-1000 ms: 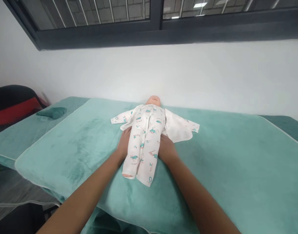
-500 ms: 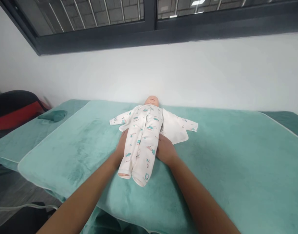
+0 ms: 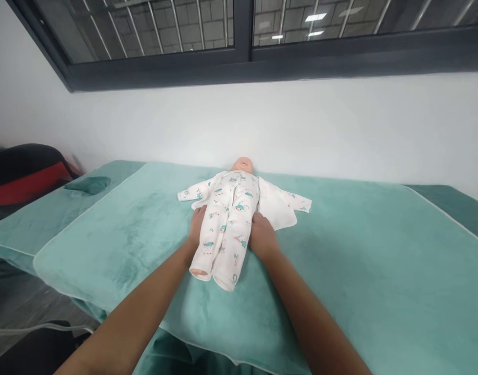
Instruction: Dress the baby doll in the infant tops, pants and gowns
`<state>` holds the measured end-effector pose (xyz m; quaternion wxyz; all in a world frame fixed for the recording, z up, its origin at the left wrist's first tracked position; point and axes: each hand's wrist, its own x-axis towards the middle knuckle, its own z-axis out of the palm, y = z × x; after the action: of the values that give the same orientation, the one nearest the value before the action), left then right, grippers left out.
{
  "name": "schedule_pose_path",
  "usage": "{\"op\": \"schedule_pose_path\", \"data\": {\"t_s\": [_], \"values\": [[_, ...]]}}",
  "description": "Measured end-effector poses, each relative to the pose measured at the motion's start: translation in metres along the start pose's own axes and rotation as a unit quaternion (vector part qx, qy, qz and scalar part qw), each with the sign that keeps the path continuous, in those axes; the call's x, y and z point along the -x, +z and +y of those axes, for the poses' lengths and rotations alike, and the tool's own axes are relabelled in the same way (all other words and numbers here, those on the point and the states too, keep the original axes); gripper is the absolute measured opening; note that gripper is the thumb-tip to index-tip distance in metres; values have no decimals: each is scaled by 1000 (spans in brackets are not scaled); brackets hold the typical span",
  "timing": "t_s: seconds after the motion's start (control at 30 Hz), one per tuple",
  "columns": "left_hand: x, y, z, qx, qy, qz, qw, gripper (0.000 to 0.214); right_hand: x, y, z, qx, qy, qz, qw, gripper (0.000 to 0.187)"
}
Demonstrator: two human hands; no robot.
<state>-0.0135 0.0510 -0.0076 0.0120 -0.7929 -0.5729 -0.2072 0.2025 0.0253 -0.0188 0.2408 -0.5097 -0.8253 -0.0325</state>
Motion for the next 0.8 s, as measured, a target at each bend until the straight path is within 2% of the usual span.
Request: {"op": "schedule_pose_path", "data": {"t_s": [0.2, 0.37, 0.47, 0.53, 0.6, 0.7, 0.8], "values": [[21, -15, -8, -20, -16, 22, 999, 16, 10, -8, 11, -13, -25, -7, 1000, 30], [44, -24, -11, -11, 10, 10, 1000, 17, 36, -19, 8, -37, -60, -20, 997, 42], [45, -22, -19, 6, -17, 12, 1000, 18, 53, -25, 5, -85, -59, -14, 994, 45], [38, -20, -29, 12, -69, 31, 997, 21, 59, -29, 11, -122, -20, 7, 992, 40], [28, -18, -41, 9, -146, 64, 987, 26, 60, -31, 25, -132, 62, 55, 988, 32], [9, -13, -55, -2, -248, 95, 964, 33, 52, -31, 57, -70, 198, 124, 970, 31], [-4, -9, -59, -5, -280, 89, 956, 35, 37, -32, 83, -4, 285, 113, 952, 38]]}}
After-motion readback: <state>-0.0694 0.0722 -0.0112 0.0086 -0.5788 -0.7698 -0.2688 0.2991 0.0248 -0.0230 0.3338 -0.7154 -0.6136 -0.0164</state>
